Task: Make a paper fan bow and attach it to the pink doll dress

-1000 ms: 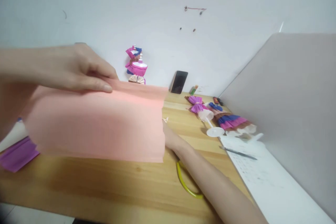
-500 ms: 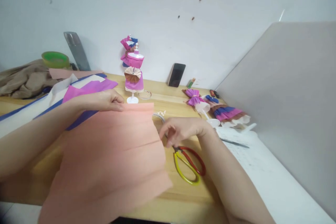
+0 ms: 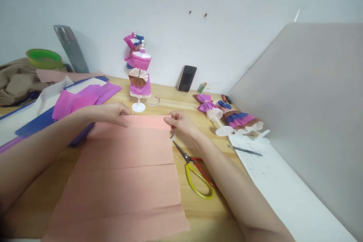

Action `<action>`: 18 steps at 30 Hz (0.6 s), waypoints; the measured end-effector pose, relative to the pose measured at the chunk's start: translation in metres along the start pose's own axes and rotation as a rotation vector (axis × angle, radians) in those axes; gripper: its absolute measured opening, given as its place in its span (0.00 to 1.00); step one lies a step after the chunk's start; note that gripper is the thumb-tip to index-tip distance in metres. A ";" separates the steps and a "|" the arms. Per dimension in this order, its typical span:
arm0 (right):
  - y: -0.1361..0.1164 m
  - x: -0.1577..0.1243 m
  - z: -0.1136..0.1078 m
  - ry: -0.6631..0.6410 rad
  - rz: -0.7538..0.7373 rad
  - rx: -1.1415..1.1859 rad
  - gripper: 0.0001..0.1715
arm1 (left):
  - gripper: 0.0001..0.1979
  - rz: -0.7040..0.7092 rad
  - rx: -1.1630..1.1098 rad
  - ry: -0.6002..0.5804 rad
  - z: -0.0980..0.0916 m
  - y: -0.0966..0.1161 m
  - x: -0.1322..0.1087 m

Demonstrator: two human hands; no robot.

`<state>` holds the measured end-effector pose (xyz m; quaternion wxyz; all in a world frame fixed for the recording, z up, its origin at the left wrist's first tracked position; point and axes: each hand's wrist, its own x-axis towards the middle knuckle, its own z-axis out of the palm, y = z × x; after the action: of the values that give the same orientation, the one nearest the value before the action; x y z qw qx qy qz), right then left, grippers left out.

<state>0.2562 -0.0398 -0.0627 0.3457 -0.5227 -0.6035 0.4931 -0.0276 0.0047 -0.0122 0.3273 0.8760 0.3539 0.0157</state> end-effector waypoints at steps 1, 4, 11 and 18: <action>0.001 0.000 -0.003 0.010 0.004 0.010 0.23 | 0.14 -0.003 0.011 -0.015 -0.004 -0.005 -0.001; 0.001 0.000 -0.011 0.036 -0.015 0.033 0.21 | 0.10 -0.051 0.043 -0.033 -0.017 -0.018 -0.008; 0.002 0.004 -0.019 0.061 0.012 0.088 0.22 | 0.10 -0.163 -0.009 0.038 -0.040 -0.040 -0.026; 0.007 0.007 -0.020 0.100 0.046 0.067 0.21 | 0.11 -0.184 -0.018 0.184 -0.041 -0.042 -0.023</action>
<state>0.2757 -0.0283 -0.0644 0.3812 -0.5486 -0.5565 0.4941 -0.0808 0.0358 0.0007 0.3016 0.8318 0.4609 0.0690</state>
